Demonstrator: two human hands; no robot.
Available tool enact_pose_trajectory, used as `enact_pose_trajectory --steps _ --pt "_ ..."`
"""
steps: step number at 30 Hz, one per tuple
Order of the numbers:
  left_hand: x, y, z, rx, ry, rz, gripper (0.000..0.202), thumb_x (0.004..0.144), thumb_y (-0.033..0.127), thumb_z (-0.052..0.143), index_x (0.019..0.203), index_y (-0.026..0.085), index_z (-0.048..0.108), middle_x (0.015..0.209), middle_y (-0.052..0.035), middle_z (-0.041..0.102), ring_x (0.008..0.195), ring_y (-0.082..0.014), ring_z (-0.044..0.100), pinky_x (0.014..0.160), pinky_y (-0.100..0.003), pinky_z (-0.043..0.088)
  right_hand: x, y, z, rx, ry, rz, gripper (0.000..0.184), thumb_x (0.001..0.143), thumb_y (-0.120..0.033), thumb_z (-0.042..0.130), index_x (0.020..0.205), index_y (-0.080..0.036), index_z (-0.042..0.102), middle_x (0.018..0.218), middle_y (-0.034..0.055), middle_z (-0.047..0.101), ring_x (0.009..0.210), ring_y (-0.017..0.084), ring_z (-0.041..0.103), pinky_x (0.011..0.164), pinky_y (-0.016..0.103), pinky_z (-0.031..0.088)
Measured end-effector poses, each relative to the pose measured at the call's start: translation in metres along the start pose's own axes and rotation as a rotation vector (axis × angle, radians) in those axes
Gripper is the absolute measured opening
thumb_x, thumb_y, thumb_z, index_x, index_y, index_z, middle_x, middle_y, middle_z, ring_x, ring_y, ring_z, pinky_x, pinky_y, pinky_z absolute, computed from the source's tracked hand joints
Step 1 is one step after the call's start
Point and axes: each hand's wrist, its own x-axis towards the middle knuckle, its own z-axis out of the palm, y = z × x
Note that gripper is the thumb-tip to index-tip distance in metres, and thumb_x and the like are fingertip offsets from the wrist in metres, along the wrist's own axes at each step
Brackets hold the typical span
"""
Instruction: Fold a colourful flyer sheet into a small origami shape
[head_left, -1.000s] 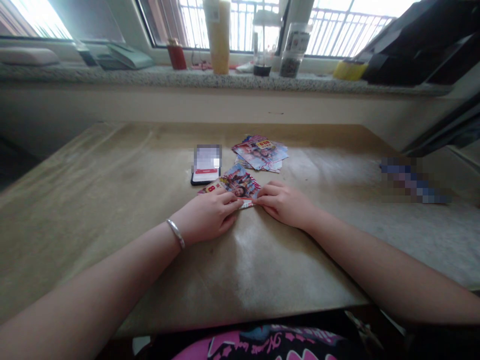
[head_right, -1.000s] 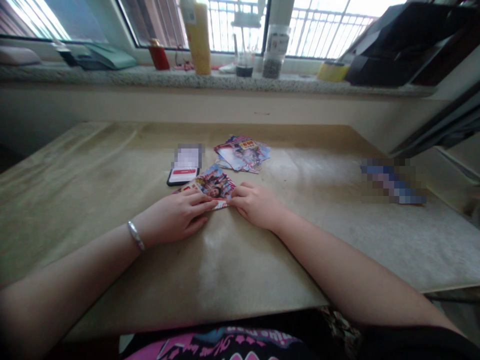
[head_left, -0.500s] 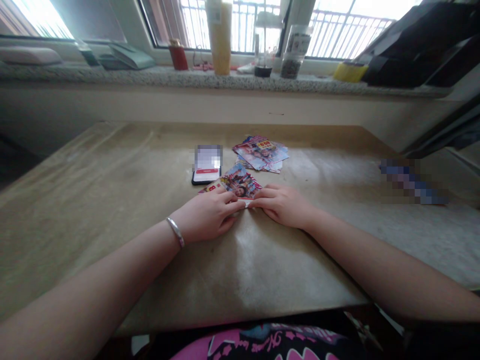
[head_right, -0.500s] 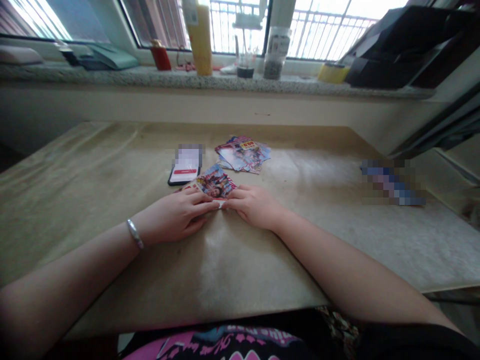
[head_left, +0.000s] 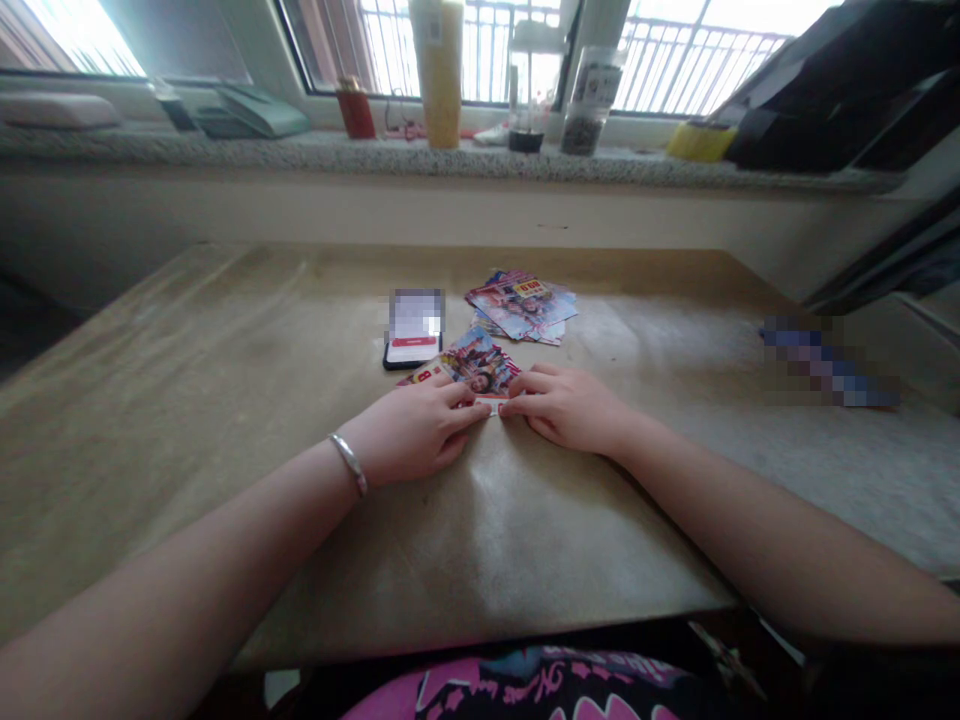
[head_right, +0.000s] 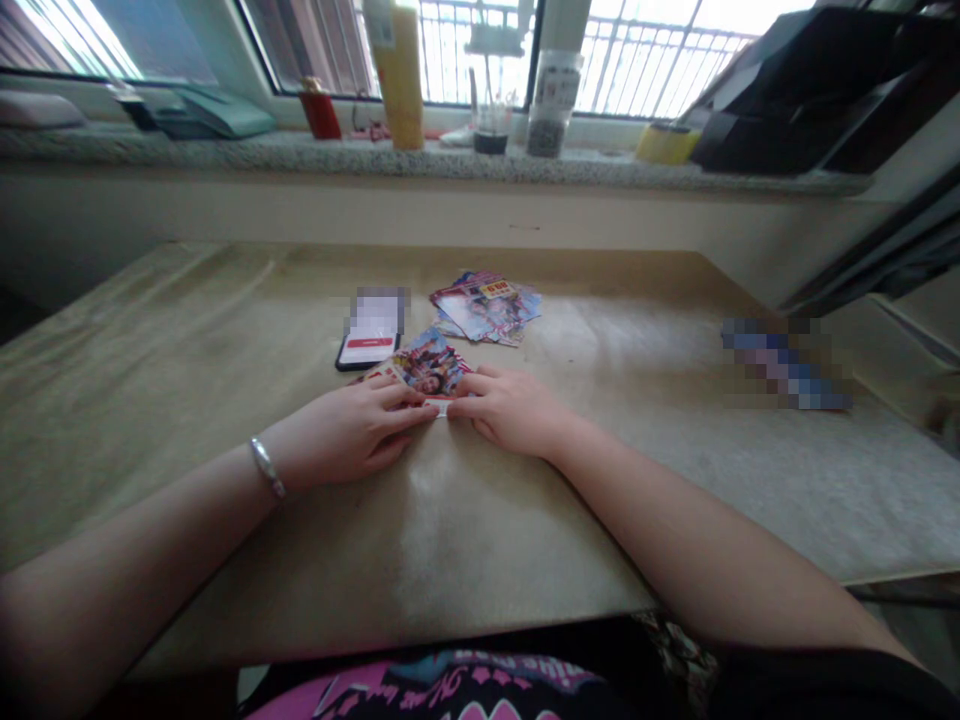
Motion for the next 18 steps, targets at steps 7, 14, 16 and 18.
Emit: enact_pose_trajectory --steps 7,14,16,18 --pt "-0.001 -0.001 0.002 -0.01 0.009 -0.004 0.039 0.089 0.025 0.046 0.125 0.02 0.056 0.11 -0.0112 0.06 0.102 -0.0248 0.054 0.095 -0.043 0.046 -0.003 0.003 -0.005 -0.019 -0.048 0.026 0.029 0.089 -0.017 0.047 0.107 -0.025 0.068 0.105 0.0057 0.066 0.087 0.018 0.055 0.071 0.029 0.043" --pt "-0.001 0.0 0.001 0.011 0.014 -0.016 0.037 0.089 0.025 0.046 0.124 0.021 0.057 0.109 -0.0105 0.06 0.1 -0.0249 0.054 0.093 -0.043 0.046 -0.006 0.008 -0.008 -0.045 -0.063 0.04 0.028 0.087 -0.016 0.048 0.102 -0.025 0.069 0.101 0.0061 0.066 0.084 0.018 0.055 0.071 0.029 0.041" --pt "-0.001 -0.001 0.001 0.018 0.018 -0.017 0.037 0.089 0.025 0.046 0.124 0.021 0.057 0.109 -0.0104 0.06 0.1 -0.0248 0.054 0.093 -0.043 0.047 -0.008 0.011 -0.009 -0.039 -0.069 0.04 0.027 0.086 -0.016 0.048 0.101 -0.024 0.069 0.099 0.006 0.066 0.084 0.018 0.056 0.071 0.028 0.041" --pt "-0.001 -0.002 0.002 0.019 0.02 -0.018 0.037 0.089 0.025 0.046 0.124 0.022 0.057 0.109 -0.0102 0.06 0.1 -0.0246 0.055 0.092 -0.042 0.047 -0.01 0.013 -0.009 -0.033 -0.072 0.041 0.027 0.085 -0.016 0.048 0.1 -0.024 0.07 0.098 0.0058 0.066 0.083 0.017 0.057 0.071 0.028 0.041"
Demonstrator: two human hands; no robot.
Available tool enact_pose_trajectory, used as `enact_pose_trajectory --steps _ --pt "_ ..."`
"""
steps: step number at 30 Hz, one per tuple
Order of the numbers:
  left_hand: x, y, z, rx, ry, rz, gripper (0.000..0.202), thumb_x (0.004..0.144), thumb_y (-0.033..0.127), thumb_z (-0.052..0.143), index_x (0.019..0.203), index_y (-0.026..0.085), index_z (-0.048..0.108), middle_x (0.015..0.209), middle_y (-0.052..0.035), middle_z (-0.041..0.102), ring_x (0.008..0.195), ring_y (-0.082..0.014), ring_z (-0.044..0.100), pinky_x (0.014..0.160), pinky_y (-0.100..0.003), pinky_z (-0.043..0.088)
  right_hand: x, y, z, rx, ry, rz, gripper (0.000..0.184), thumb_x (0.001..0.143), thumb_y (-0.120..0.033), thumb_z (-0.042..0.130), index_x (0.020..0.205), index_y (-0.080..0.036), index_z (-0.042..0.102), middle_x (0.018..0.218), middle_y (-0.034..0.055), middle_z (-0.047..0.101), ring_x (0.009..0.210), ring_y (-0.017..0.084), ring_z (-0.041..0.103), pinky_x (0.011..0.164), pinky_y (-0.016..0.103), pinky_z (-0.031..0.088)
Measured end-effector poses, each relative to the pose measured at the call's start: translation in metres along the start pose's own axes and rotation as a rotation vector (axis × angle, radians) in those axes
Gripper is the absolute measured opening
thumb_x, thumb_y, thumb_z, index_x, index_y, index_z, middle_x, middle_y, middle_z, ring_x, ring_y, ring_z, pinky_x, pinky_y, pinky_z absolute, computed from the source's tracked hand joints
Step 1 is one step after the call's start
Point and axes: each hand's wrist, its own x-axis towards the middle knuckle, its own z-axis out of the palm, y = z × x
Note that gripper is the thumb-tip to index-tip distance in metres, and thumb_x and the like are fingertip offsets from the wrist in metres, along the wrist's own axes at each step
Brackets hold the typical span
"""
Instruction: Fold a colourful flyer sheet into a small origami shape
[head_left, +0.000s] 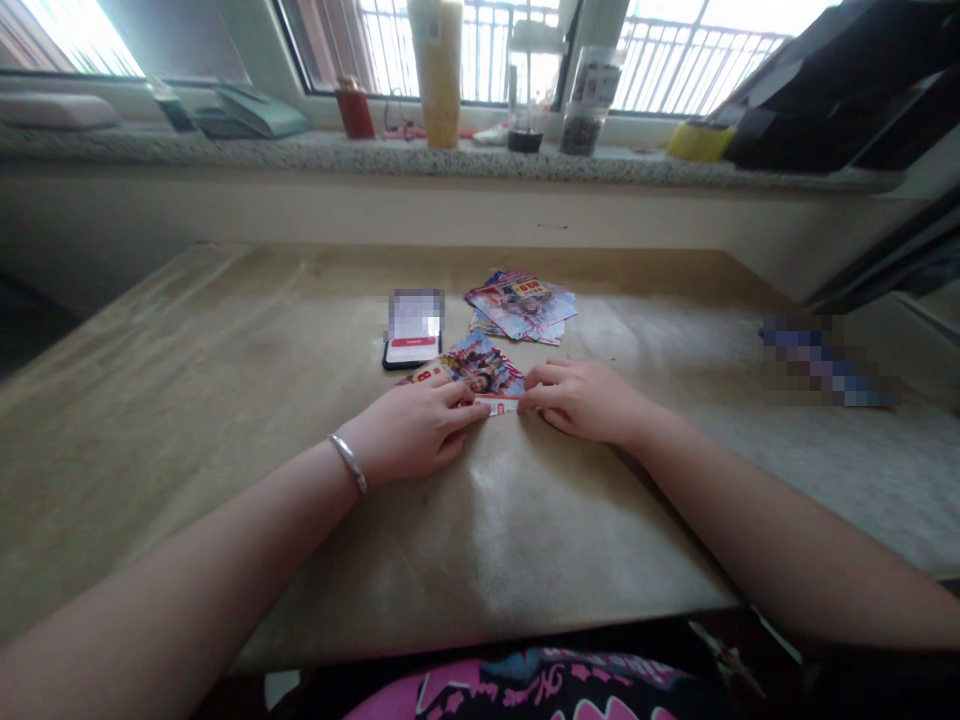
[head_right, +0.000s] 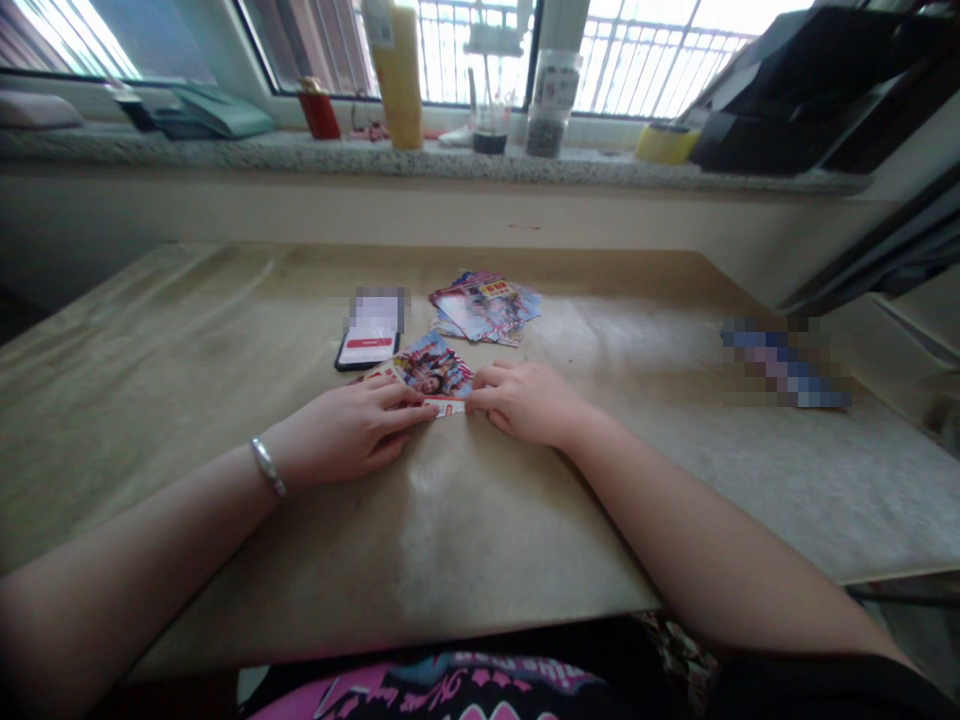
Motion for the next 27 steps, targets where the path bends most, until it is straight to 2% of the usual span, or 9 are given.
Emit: enact_pose_trajectory --steps 15,21,27 --pt "0.0 -0.001 0.002 0.009 -0.015 -0.003 0.039 0.09 0.026 0.045 0.128 0.023 0.055 0.113 -0.0102 0.059 0.104 -0.0245 0.055 0.095 -0.042 0.047 -0.009 0.01 -0.013 -0.002 -0.077 0.066 0.028 0.083 -0.015 0.048 0.092 -0.024 0.073 0.087 0.0034 0.069 0.074 0.015 0.059 0.066 0.026 0.038" --pt "0.0 -0.002 0.003 -0.014 -0.014 -0.003 0.04 0.09 0.026 0.044 0.13 0.024 0.054 0.115 -0.01 0.059 0.108 -0.0246 0.054 0.097 -0.042 0.046 -0.013 0.012 -0.019 -0.009 -0.119 0.085 0.029 0.082 -0.015 0.048 0.093 -0.025 0.073 0.089 0.0033 0.071 0.076 0.015 0.061 0.064 0.026 0.037" --pt "0.0 -0.001 0.002 -0.024 0.012 0.006 0.04 0.088 0.025 0.046 0.127 0.022 0.056 0.113 -0.0108 0.06 0.106 -0.0244 0.055 0.096 -0.042 0.046 -0.013 0.013 -0.019 -0.001 -0.098 0.087 0.03 0.081 -0.012 0.05 0.092 -0.025 0.074 0.089 0.0031 0.072 0.077 0.016 0.061 0.065 0.027 0.039"
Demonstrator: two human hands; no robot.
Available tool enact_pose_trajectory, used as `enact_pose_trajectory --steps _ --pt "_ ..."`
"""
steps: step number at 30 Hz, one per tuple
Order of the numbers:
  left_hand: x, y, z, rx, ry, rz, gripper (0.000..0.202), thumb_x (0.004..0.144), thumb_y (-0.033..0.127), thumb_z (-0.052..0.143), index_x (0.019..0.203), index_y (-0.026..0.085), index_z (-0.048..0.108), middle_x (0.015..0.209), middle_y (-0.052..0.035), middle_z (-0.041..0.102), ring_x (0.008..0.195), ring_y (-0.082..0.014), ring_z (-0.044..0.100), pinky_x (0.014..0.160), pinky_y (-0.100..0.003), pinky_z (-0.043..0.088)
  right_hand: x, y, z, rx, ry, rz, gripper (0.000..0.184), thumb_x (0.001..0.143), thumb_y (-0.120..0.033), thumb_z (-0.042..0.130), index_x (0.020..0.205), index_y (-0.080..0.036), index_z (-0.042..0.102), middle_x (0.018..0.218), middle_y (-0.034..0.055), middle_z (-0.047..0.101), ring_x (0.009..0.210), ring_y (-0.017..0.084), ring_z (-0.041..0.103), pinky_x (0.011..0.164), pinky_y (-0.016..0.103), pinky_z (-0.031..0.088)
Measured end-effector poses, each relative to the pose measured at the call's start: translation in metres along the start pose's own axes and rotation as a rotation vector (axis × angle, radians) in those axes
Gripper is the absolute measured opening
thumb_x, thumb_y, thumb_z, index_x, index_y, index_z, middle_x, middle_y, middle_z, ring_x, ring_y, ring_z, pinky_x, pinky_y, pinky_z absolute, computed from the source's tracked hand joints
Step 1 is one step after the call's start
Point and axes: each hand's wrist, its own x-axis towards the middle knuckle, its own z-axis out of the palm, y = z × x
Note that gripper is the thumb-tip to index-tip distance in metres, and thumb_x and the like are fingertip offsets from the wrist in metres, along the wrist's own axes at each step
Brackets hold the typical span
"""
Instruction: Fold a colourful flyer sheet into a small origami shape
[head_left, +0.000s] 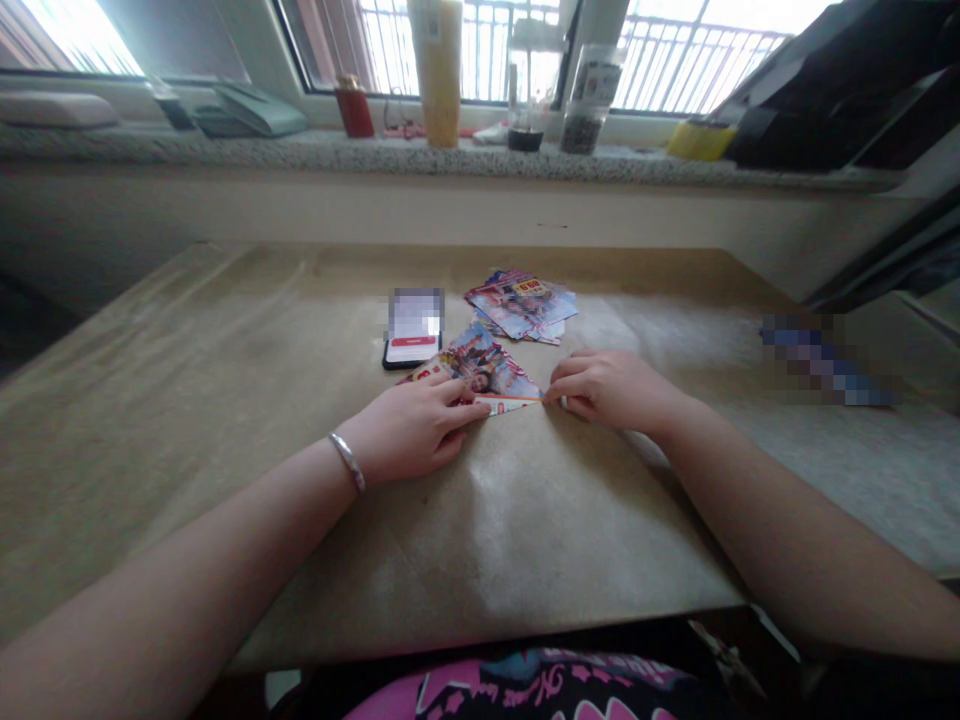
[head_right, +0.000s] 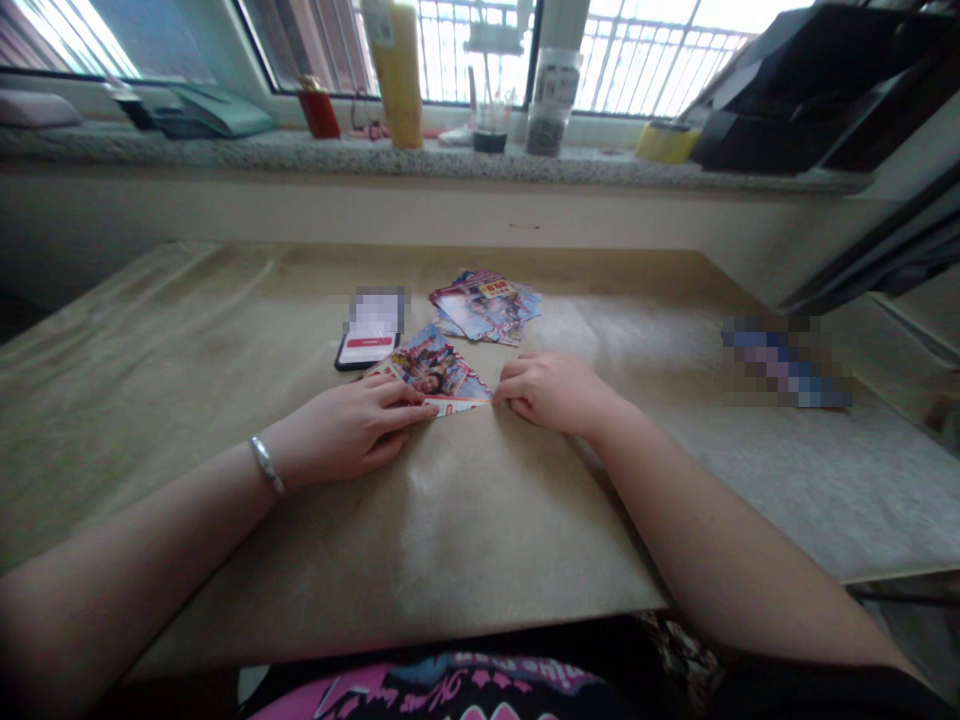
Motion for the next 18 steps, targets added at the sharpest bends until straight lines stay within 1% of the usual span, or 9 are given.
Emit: enact_pose_trajectory --steps 6,13,16,18 --pt "0.0 0.0 0.0 -0.002 -0.017 -0.009 0.042 0.088 0.026 0.047 0.129 0.023 0.055 0.116 -0.0107 0.059 0.106 -0.0247 0.055 0.096 -0.042 0.046 -0.002 0.005 0.0 0.009 0.001 -0.006 0.032 0.079 -0.009 0.051 0.09 -0.026 0.075 0.09 0.001 0.074 0.077 0.016 0.062 0.066 0.028 0.042" --pt "0.0 0.0 -0.001 0.002 -0.028 -0.014 0.041 0.089 0.026 0.046 0.129 0.022 0.055 0.114 -0.0106 0.06 0.106 -0.0243 0.054 0.096 -0.041 0.046 -0.006 0.01 -0.001 0.018 0.0 -0.01 0.032 0.079 -0.009 0.05 0.087 -0.027 0.076 0.092 -0.0012 0.074 0.076 0.015 0.064 0.068 0.028 0.042" --pt "0.0 0.001 0.0 -0.005 -0.021 -0.015 0.04 0.089 0.027 0.046 0.128 0.023 0.055 0.113 -0.0104 0.06 0.106 -0.0243 0.054 0.095 -0.041 0.046 -0.007 0.011 0.001 -0.013 0.02 0.042 0.029 0.079 -0.01 0.05 0.082 -0.025 0.075 0.09 -0.0014 0.074 0.076 0.017 0.064 0.067 0.028 0.042" --pt "0.0 0.001 0.0 -0.012 -0.015 -0.018 0.04 0.089 0.027 0.046 0.127 0.023 0.056 0.114 -0.0105 0.06 0.105 -0.0244 0.055 0.095 -0.041 0.046 -0.008 0.011 0.004 -0.022 0.059 0.088 0.027 0.079 -0.01 0.051 0.08 -0.023 0.074 0.09 -0.0001 0.074 0.078 0.017 0.063 0.067 0.028 0.042"
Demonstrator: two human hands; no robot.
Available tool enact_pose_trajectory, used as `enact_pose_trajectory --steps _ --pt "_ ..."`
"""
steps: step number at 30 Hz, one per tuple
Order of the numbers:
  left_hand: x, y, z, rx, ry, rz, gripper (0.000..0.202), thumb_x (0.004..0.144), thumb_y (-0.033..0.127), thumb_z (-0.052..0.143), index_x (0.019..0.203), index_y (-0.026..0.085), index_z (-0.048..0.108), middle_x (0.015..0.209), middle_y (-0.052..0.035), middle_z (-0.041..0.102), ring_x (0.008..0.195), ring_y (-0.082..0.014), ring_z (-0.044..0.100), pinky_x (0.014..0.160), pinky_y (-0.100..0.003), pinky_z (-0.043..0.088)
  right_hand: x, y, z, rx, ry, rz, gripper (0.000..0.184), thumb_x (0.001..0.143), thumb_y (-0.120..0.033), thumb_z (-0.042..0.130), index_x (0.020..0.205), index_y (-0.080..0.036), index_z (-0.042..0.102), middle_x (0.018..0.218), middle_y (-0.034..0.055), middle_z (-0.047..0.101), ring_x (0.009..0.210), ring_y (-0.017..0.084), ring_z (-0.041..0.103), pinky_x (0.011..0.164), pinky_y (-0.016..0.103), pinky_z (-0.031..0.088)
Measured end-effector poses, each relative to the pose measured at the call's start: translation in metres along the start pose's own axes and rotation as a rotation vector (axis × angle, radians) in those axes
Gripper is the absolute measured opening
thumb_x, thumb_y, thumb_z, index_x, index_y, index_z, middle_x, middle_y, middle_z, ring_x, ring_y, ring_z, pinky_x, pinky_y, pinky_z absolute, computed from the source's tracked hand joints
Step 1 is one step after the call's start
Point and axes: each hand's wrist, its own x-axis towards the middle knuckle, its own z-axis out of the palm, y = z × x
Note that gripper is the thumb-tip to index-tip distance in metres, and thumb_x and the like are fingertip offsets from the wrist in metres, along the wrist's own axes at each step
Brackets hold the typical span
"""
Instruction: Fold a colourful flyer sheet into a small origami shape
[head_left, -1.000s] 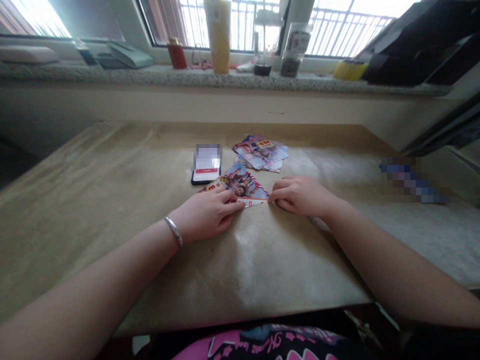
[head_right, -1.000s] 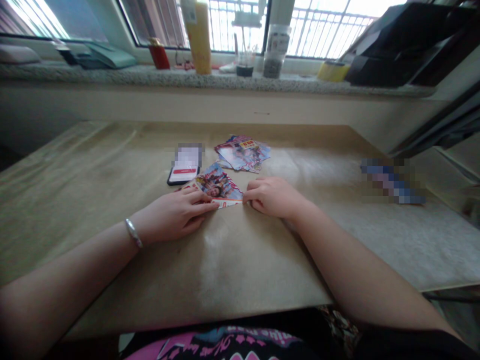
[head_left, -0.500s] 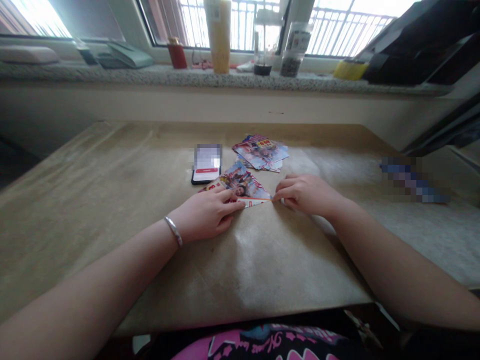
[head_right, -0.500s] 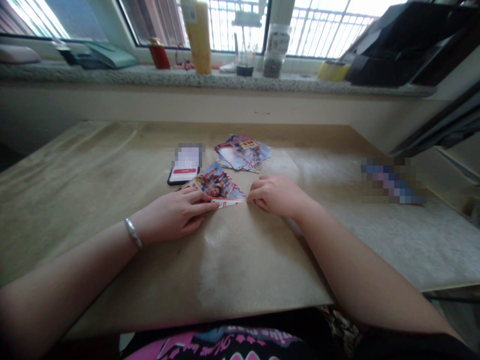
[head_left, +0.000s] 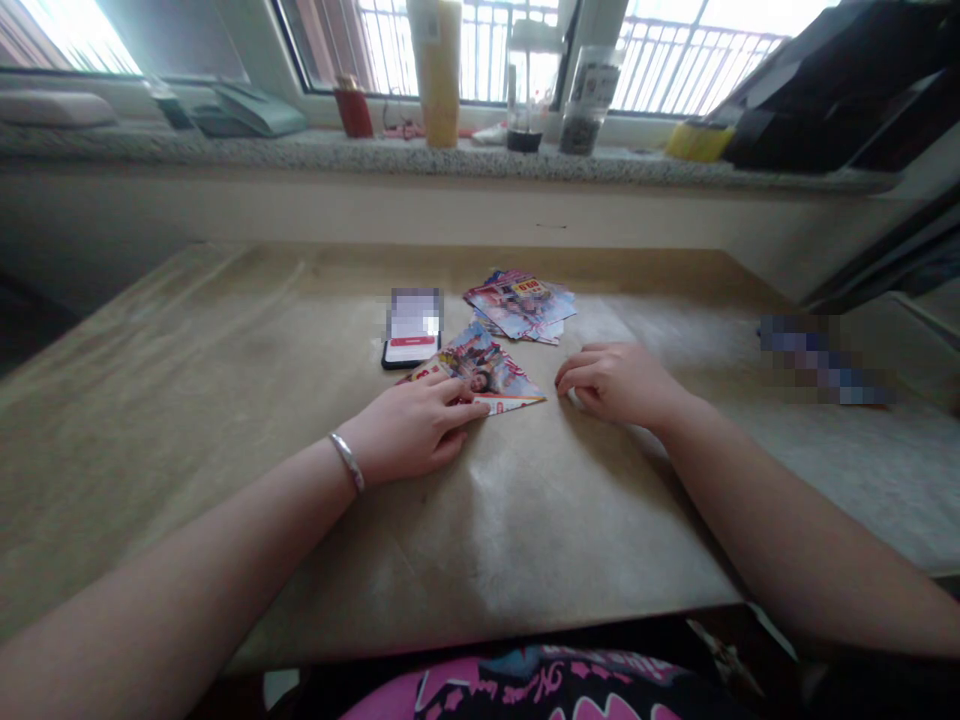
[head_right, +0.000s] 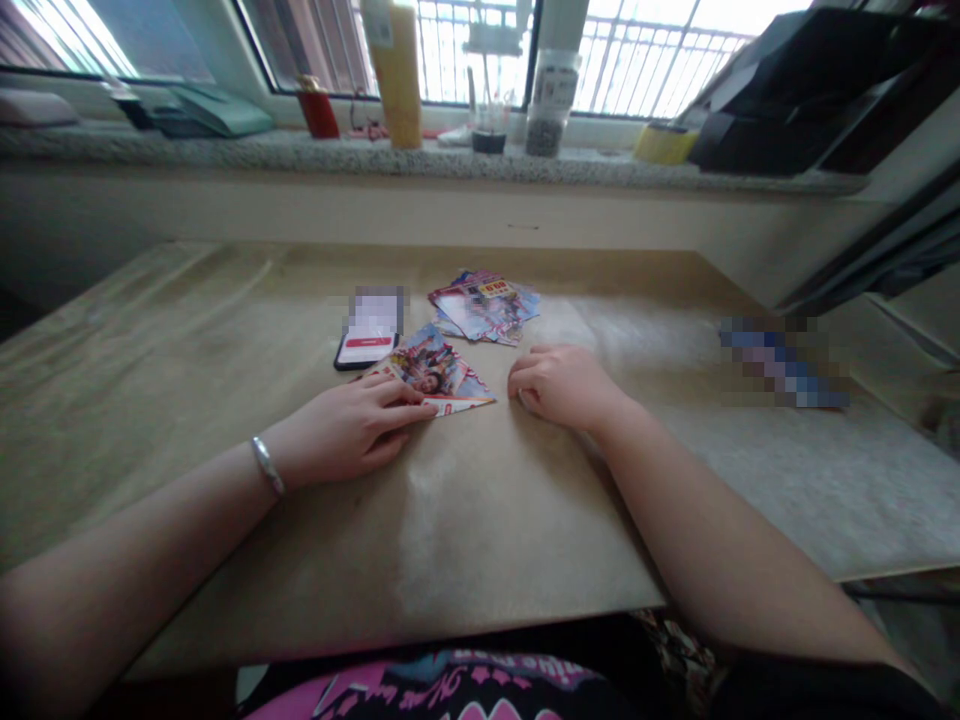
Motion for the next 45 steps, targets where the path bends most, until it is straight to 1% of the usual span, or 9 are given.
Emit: enact_pose_trajectory --steps 4,6,11,15,20,23,28,36,45 --pt "0.0 0.0 0.0 -0.002 0.019 -0.002 0.04 0.089 0.027 0.046 0.127 0.024 0.057 0.113 -0.0103 0.06 0.104 -0.0244 0.055 0.094 -0.041 0.047 0.002 -0.008 0.006 0.085 0.131 0.011 0.029 0.08 -0.009 0.048 0.086 -0.021 0.074 0.089 0.0034 0.073 0.081 0.018 0.062 0.074 0.029 0.045" --pt "0.0 0.0 0.0 -0.007 0.027 -0.002 0.039 0.089 0.026 0.046 0.126 0.024 0.057 0.113 -0.0103 0.059 0.104 -0.0247 0.054 0.094 -0.042 0.047 0.005 -0.016 0.007 0.149 0.165 -0.053 0.032 0.08 -0.009 0.048 0.094 -0.022 0.074 0.094 0.0043 0.072 0.085 0.018 0.061 0.079 0.031 0.047" --pt "0.001 0.0 0.001 -0.029 0.039 -0.011 0.04 0.088 0.026 0.048 0.127 0.023 0.057 0.112 -0.0102 0.06 0.105 -0.0247 0.053 0.094 -0.042 0.046 0.012 -0.03 0.011 0.183 0.085 -0.169 0.031 0.085 -0.012 0.047 0.101 -0.021 0.073 0.097 0.0064 0.071 0.087 0.018 0.058 0.08 0.033 0.048" --pt "0.001 0.001 0.003 -0.01 0.06 -0.014 0.038 0.088 0.026 0.048 0.125 0.022 0.057 0.114 -0.0105 0.059 0.103 -0.0251 0.052 0.093 -0.043 0.046 0.015 -0.034 0.015 0.185 0.076 -0.161 0.032 0.086 -0.012 0.048 0.103 -0.022 0.072 0.094 0.007 0.069 0.086 0.018 0.057 0.078 0.032 0.047" --pt "0.004 -0.001 0.007 0.002 0.064 0.046 0.038 0.09 0.025 0.045 0.126 0.022 0.057 0.113 -0.0104 0.059 0.098 -0.0246 0.051 0.09 -0.042 0.045 0.019 -0.039 0.017 0.154 0.078 -0.16 0.032 0.087 -0.013 0.046 0.105 -0.022 0.071 0.094 0.0071 0.067 0.083 0.018 0.055 0.076 0.031 0.046" --pt "0.006 -0.001 0.01 -0.036 0.08 0.065 0.041 0.091 0.025 0.045 0.132 0.025 0.052 0.114 -0.0098 0.058 0.101 -0.0243 0.05 0.091 -0.041 0.044 0.02 -0.042 0.018 0.134 0.091 -0.159 0.032 0.087 -0.014 0.046 0.107 -0.022 0.07 0.096 0.0076 0.066 0.084 0.018 0.055 0.073 0.03 0.045" --pt "0.006 -0.002 0.012 -0.082 0.088 0.054 0.041 0.091 0.026 0.046 0.132 0.026 0.052 0.117 -0.0096 0.056 0.106 -0.0247 0.048 0.095 -0.042 0.042 0.021 -0.042 0.019 0.127 0.106 -0.153 0.032 0.084 -0.012 0.048 0.105 -0.023 0.07 0.095 0.0067 0.066 0.083 0.018 0.054 0.072 0.029 0.043" --pt "0.005 -0.005 0.005 -0.083 0.019 0.063 0.036 0.092 0.024 0.043 0.124 0.023 0.058 0.122 -0.0103 0.055 0.11 -0.0256 0.047 0.098 -0.043 0.041 0.021 -0.041 0.019 0.134 0.087 -0.137 0.032 0.085 -0.014 0.048 0.104 -0.025 0.071 0.096 0.0064 0.066 0.083 0.018 0.054 0.072 0.029 0.042" --pt "0.001 -0.008 -0.001 -0.152 -0.003 0.057 0.034 0.095 0.024 0.04 0.122 0.026 0.059 0.121 -0.0082 0.057 0.113 -0.0233 0.048 0.101 -0.042 0.04 0.022 -0.041 0.019 0.133 0.098 -0.143 0.032 0.086 -0.014 0.047 0.104 -0.024 0.072 0.094 0.0069 0.066 0.083 0.017 0.054 0.071 0.028 0.042"
